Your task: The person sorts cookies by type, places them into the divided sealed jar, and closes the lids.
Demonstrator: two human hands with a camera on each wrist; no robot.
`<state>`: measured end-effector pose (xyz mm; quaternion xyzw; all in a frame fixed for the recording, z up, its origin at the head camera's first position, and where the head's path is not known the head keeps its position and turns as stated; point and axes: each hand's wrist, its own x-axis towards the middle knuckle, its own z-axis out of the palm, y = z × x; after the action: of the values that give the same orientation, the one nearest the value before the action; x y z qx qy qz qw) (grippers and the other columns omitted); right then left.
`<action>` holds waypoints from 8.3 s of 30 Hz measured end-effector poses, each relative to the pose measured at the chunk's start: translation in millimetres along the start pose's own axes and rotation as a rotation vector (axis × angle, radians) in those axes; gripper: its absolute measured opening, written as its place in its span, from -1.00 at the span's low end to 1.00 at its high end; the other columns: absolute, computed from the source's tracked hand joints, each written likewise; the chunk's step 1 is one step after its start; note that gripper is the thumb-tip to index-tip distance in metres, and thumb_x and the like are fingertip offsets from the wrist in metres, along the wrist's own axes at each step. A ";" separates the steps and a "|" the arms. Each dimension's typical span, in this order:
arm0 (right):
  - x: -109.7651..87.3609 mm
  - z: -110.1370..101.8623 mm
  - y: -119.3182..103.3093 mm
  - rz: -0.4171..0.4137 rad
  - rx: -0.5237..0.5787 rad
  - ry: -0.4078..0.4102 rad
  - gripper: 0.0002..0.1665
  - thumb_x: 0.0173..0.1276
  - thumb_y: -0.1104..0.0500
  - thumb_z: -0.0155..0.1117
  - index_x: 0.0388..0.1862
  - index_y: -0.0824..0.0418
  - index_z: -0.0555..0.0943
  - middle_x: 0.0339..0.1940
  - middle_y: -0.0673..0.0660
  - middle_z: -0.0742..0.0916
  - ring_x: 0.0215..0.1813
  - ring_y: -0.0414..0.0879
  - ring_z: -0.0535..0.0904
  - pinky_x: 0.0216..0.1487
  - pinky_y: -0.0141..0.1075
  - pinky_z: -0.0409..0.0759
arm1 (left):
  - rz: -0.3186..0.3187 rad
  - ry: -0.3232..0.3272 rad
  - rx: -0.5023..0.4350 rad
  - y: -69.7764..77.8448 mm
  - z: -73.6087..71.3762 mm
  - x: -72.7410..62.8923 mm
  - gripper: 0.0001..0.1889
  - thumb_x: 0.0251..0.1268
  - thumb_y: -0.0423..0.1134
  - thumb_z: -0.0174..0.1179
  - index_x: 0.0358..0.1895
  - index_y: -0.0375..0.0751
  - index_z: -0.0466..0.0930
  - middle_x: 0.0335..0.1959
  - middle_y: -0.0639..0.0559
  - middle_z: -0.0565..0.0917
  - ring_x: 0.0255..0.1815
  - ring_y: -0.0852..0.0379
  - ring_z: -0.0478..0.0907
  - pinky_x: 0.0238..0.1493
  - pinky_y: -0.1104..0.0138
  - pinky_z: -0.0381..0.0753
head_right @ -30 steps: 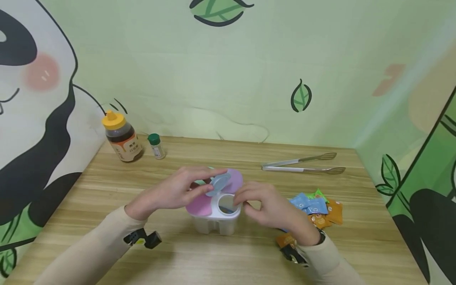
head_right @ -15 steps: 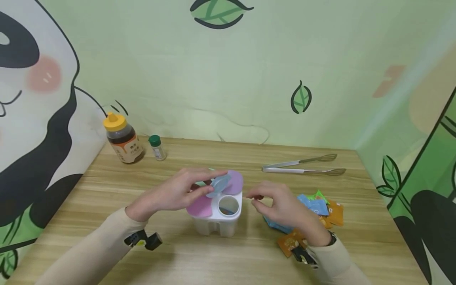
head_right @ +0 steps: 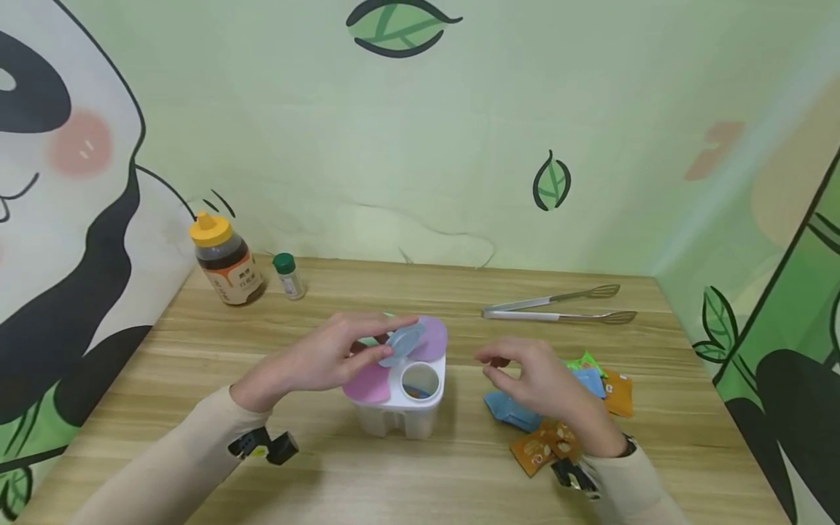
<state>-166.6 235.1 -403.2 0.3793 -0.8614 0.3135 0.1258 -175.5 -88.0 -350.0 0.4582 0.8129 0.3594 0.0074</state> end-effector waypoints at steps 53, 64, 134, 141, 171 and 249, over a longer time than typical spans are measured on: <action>-37.0 13.2 21.3 0.440 -0.223 -0.474 -0.60 0.14 0.26 0.48 -0.01 0.25 0.66 -0.09 0.13 0.74 -0.03 0.01 0.65 -0.02 -0.06 0.64 | 0.012 0.006 0.000 -2.1 1.5 -0.3 -0.52 0.42 -0.30 0.12 0.38 -0.19 0.39 0.19 -0.09 0.61 -0.04 0.15 0.67 -0.03 0.44 0.62; -33.4 15.1 21.9 0.509 -0.205 -0.499 -0.60 0.15 0.28 0.46 0.01 0.24 0.66 -0.11 0.12 0.74 -0.09 -0.06 0.64 -0.08 -0.10 0.65 | 0.011 0.005 0.001 -2.2 0.9 0.2 -0.52 0.42 -0.30 0.13 0.39 -0.16 0.39 0.22 -0.07 0.59 -0.05 0.18 0.66 -0.05 0.44 0.62; -40.3 17.2 15.2 0.254 -0.113 -0.226 -0.82 0.16 0.29 0.45 -0.22 0.16 0.73 -0.36 -0.10 0.70 -0.39 -0.38 0.51 -0.41 -0.43 0.59 | 0.018 0.002 -0.012 -3.4 1.8 0.2 -0.53 0.44 -0.30 0.11 0.38 -0.19 0.39 0.23 -0.10 0.58 -0.04 0.15 0.67 -0.02 0.41 0.62; -35.6 12.7 11.1 0.265 -0.071 -0.206 -0.85 0.19 0.28 0.41 -0.24 0.13 0.71 -0.34 -0.08 0.74 -0.34 -0.35 0.59 -0.33 -0.31 0.67 | 0.012 0.000 -0.016 -2.9 1.9 0.2 -0.53 0.44 -0.29 0.11 0.38 -0.19 0.39 0.23 -0.10 0.58 -0.04 0.15 0.66 -0.03 0.40 0.63; -13.4 -7.1 -14.8 0.037 0.053 0.008 -0.68 0.03 0.39 0.49 -0.26 0.06 0.71 -0.34 -0.07 0.78 -0.36 -0.35 0.65 -0.36 -0.49 0.65 | 0.023 0.017 -0.011 -4.1 1.4 -0.8 -0.52 0.43 -0.28 0.12 0.38 -0.17 0.39 0.24 -0.08 0.58 -0.04 0.17 0.66 -0.02 0.40 0.63; 29.2 26.7 -47.0 -0.144 0.242 0.259 -0.66 -0.01 0.50 0.44 -0.23 0.22 0.73 -0.43 0.03 0.73 -0.41 -0.25 0.58 -0.37 -0.50 0.59 | 0.005 0.003 -0.020 -4.1 2.0 -0.7 -0.53 0.46 -0.26 0.09 0.40 -0.13 0.37 0.22 -0.05 0.59 -0.07 0.20 0.65 -0.07 0.39 0.63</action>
<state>-151.5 177.0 -389.6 0.4087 -0.7648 0.4512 0.2112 -177.4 -88.7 -354.1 0.4595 0.8082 0.3682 0.0096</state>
